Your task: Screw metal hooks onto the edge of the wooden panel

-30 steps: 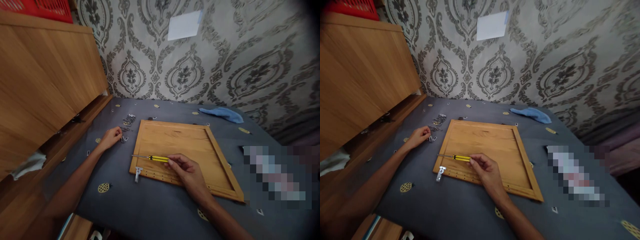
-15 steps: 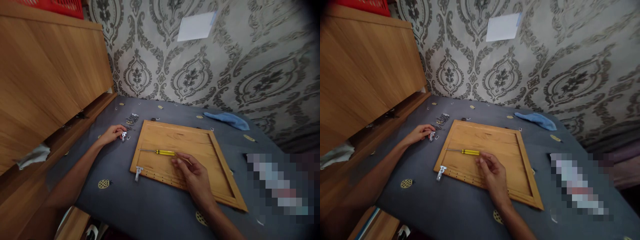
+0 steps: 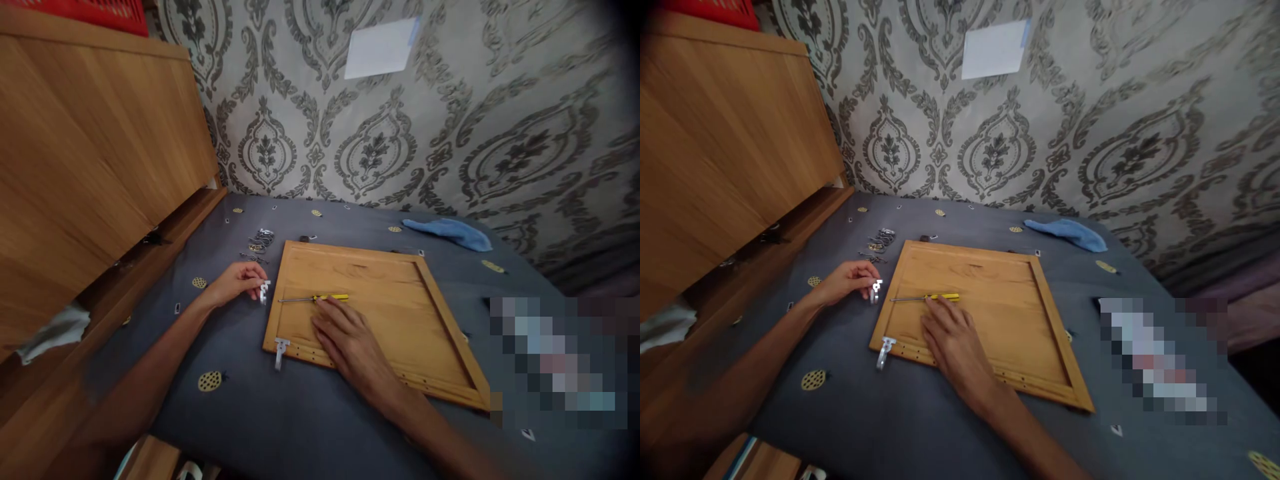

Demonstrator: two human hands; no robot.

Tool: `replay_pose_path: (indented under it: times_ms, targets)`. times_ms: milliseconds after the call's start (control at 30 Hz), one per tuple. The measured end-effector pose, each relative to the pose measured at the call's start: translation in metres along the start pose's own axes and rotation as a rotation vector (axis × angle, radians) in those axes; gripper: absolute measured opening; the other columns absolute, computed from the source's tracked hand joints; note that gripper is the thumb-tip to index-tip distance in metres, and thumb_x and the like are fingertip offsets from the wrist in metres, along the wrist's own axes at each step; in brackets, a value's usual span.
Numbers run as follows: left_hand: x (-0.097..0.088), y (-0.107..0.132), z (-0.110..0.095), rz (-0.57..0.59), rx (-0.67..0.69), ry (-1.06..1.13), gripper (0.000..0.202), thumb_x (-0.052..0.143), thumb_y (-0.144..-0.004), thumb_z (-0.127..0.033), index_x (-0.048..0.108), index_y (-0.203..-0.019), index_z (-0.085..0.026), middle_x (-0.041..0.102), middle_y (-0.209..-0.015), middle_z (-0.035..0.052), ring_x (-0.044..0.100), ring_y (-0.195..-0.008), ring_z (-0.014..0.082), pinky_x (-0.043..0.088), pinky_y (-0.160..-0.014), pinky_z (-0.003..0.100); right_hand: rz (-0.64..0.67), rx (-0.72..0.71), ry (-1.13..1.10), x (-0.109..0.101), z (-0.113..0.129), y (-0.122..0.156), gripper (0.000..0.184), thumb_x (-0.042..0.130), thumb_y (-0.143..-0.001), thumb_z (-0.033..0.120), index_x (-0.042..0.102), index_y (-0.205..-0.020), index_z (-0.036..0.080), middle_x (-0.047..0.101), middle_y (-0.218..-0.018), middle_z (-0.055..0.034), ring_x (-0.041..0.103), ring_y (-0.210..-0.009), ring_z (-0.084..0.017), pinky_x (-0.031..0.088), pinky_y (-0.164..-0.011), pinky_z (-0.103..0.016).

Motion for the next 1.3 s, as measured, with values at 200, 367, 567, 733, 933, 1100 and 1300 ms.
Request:
replay_pose_path:
  times_ms: [200, 367, 567, 733, 933, 1100, 1300]
  targets:
    - [0.029, 0.001, -0.009, 0.117, 0.058, 0.065, 0.033, 0.058, -0.093, -0.037, 0.058, -0.116, -0.013, 0.063, -0.110, 0.0084, 0.064, -0.094, 0.0179, 0.057, -0.081, 0.037, 0.024, 0.003, 0.160, 0.006, -0.007, -0.006, 0.036, 0.052, -0.095, 0.028, 0.061, -0.128, 0.018, 0.055, -0.141, -0.0167, 0.044, -0.135, -0.035, 0.042, -0.102, -0.059]
    - [0.039, 0.004, -0.019, 0.116, 0.093, 0.113, 0.033, 0.057, -0.094, -0.038, 0.058, -0.115, -0.013, 0.063, -0.109, 0.0081, 0.064, -0.093, 0.0175, 0.057, -0.081, 0.037, -0.033, 0.005, 0.042, 0.008, 0.011, -0.010, 0.030, 0.048, -0.096, 0.027, 0.063, -0.121, 0.021, 0.056, -0.139, -0.0147, 0.050, -0.130, -0.031, 0.045, -0.102, -0.054]
    - [0.051, 0.008, -0.029, 0.137, 0.123, 0.153, 0.032, 0.058, -0.093, -0.036, 0.058, -0.115, -0.013, 0.063, -0.107, 0.0075, 0.064, -0.090, 0.0167, 0.058, -0.079, 0.035, -0.077, 0.114, -0.220, 0.016, 0.046, -0.021, 0.023, 0.049, -0.097, 0.030, 0.064, -0.114, 0.023, 0.067, -0.092, -0.0067, 0.065, -0.080, -0.019, 0.055, -0.071, -0.032]
    - [0.063, 0.015, -0.039, 0.181, 0.162, 0.149, 0.032, 0.058, -0.094, -0.037, 0.057, -0.116, -0.013, 0.063, -0.107, 0.0076, 0.064, -0.090, 0.0166, 0.058, -0.078, 0.035, -0.139, 0.248, -0.356, 0.018, 0.056, -0.019, 0.018, 0.054, -0.094, 0.032, 0.069, -0.091, 0.022, 0.068, -0.086, -0.0047, 0.063, -0.077, -0.018, 0.050, -0.068, -0.030]
    - [0.087, 0.030, -0.054, 0.261, 0.215, 0.065, 0.034, 0.058, -0.093, -0.037, 0.057, -0.118, -0.014, 0.062, -0.112, 0.0087, 0.064, -0.095, 0.0184, 0.057, -0.082, 0.038, -0.160, 0.349, -0.484, 0.015, 0.073, 0.009, 0.025, 0.056, -0.088, 0.042, 0.069, -0.082, 0.021, 0.069, -0.079, -0.0027, 0.062, -0.073, -0.018, 0.048, -0.068, -0.030]
    - [0.104, 0.036, -0.063, 0.254, 0.253, -0.073, 0.035, 0.057, -0.094, -0.038, 0.057, -0.119, -0.014, 0.062, -0.114, 0.0092, 0.064, -0.097, 0.0189, 0.057, -0.083, 0.038, -0.200, 0.413, -0.517, 0.004, 0.081, 0.031, 0.033, 0.059, -0.083, 0.049, 0.062, -0.070, 0.019, 0.057, -0.062, 0.0007, 0.051, -0.060, -0.014, 0.042, -0.059, -0.027]
    - [0.034, 0.013, -0.045, -0.140, 0.233, -0.332, 0.035, 0.057, -0.093, -0.037, 0.057, -0.120, -0.015, 0.060, -0.120, 0.0101, 0.062, -0.104, 0.0209, 0.056, -0.089, 0.042, -0.166, 0.489, -0.574, 0.019, 0.070, 0.030, 0.039, 0.057, -0.083, 0.055, 0.058, -0.067, 0.020, 0.042, -0.055, 0.0043, 0.035, -0.050, -0.011, 0.031, -0.048, -0.025]
Point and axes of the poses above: each hand's wrist, its own y-axis away from the middle knuckle, its own x-axis out of the palm, z = x × y, the point moved 4 cm from there along -y, towards the middle knuckle
